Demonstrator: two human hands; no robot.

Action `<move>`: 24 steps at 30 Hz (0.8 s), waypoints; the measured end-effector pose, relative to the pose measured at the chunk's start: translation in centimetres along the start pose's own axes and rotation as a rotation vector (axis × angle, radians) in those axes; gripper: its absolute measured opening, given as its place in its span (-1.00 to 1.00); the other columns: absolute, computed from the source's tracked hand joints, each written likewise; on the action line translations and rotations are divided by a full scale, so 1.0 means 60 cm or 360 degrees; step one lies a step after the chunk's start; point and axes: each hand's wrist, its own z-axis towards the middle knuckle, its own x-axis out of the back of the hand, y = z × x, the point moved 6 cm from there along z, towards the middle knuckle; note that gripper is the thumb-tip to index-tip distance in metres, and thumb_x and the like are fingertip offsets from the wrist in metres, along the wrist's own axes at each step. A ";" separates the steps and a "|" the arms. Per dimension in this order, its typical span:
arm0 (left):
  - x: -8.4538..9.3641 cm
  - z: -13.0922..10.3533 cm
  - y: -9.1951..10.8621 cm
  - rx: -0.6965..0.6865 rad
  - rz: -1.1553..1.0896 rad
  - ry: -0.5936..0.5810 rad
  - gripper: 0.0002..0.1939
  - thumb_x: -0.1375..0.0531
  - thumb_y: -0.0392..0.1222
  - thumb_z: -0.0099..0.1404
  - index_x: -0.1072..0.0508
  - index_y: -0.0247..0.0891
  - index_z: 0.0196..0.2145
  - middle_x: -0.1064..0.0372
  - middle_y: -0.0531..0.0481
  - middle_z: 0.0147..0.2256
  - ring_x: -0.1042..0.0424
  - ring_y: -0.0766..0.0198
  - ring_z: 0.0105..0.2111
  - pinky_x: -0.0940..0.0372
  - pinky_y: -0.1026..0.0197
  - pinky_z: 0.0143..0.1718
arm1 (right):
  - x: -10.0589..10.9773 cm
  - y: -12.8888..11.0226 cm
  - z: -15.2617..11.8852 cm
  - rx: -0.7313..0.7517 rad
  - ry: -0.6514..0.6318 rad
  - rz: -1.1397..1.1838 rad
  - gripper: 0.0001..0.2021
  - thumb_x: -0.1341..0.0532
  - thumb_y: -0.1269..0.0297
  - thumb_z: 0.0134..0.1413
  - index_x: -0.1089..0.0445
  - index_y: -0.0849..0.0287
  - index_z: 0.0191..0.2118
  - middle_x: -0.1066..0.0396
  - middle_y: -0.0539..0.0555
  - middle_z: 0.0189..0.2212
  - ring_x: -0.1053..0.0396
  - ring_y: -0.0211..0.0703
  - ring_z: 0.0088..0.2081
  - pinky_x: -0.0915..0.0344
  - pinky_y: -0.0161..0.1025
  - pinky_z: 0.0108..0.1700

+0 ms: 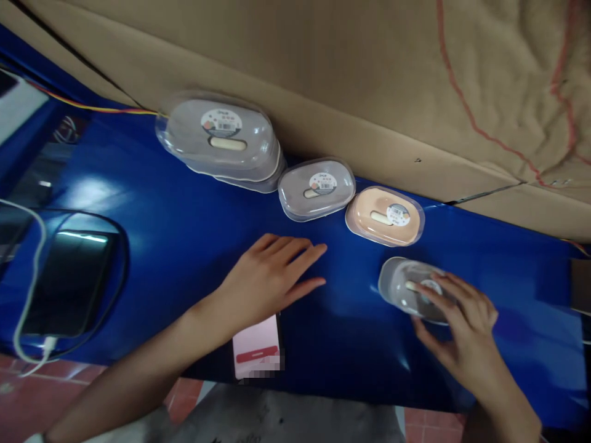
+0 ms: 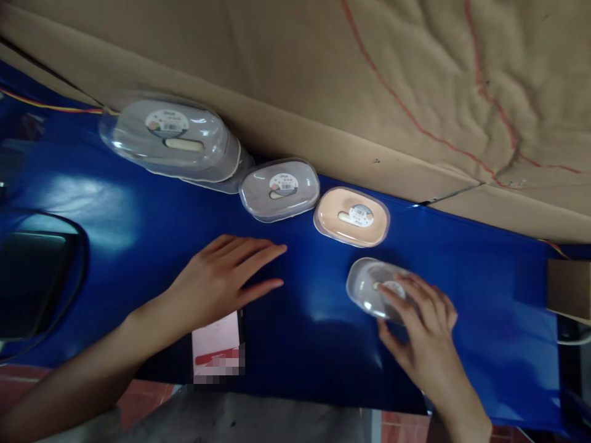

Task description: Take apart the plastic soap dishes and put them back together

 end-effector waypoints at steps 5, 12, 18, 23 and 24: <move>0.015 0.008 -0.046 0.0463 0.0215 0.0231 -0.52 -0.26 -0.04 0.55 -0.38 -0.27 0.31 -0.38 -0.42 0.23 -0.57 -0.24 0.08 -0.54 -0.19 -0.02 | 0.004 0.063 0.004 -0.0295 0.0278 -0.0366 -0.45 -0.30 0.10 0.42 -0.29 -0.10 0.44 -0.26 0.31 0.40 -0.32 0.49 0.31 -0.27 0.33 0.20; 0.009 0.018 -0.060 0.0559 0.0162 0.0191 -0.52 -0.24 -0.03 0.56 -0.35 -0.18 0.33 -0.22 -0.41 0.36 -0.54 -0.25 0.15 -0.59 -0.21 -0.01 | -0.007 0.034 0.052 -0.0404 0.0243 -0.0422 -0.43 -0.20 0.18 0.48 -0.19 0.03 0.50 -0.31 0.40 0.34 -0.35 0.45 0.26 -0.30 0.34 0.18; 0.011 0.023 -0.057 0.0539 0.0142 0.0216 -0.74 -0.24 -0.11 0.56 -0.44 -0.15 0.15 -0.28 -0.33 0.31 -0.55 -0.18 0.17 -0.60 -0.14 0.04 | -0.009 0.012 0.075 -0.0436 0.0292 -0.0254 -0.30 -0.24 -0.11 0.43 -0.17 0.12 0.49 -0.30 0.44 0.36 -0.27 0.46 0.37 -0.20 0.43 0.32; 0.002 0.051 -0.066 0.0500 0.0175 0.0184 -0.76 -0.26 -0.17 0.52 -0.43 -0.16 0.11 -0.31 -0.30 0.31 -0.54 -0.20 0.19 -0.61 -0.08 -0.03 | -0.019 0.036 0.100 -0.0504 0.0308 -0.0318 -0.38 -0.22 -0.12 0.43 -0.29 0.16 0.40 -0.30 0.43 0.36 -0.21 0.47 0.41 -0.10 0.48 0.38; 0.000 0.057 -0.069 0.0490 0.0167 0.0181 -0.75 -0.26 -0.17 0.52 -0.43 -0.16 0.11 -0.31 -0.29 0.31 -0.53 -0.21 0.21 -0.61 -0.08 -0.02 | -0.022 0.042 0.106 -0.0515 0.0313 -0.0334 -0.38 -0.21 -0.11 0.43 -0.29 0.16 0.40 -0.29 0.43 0.37 -0.20 0.48 0.41 -0.08 0.49 0.39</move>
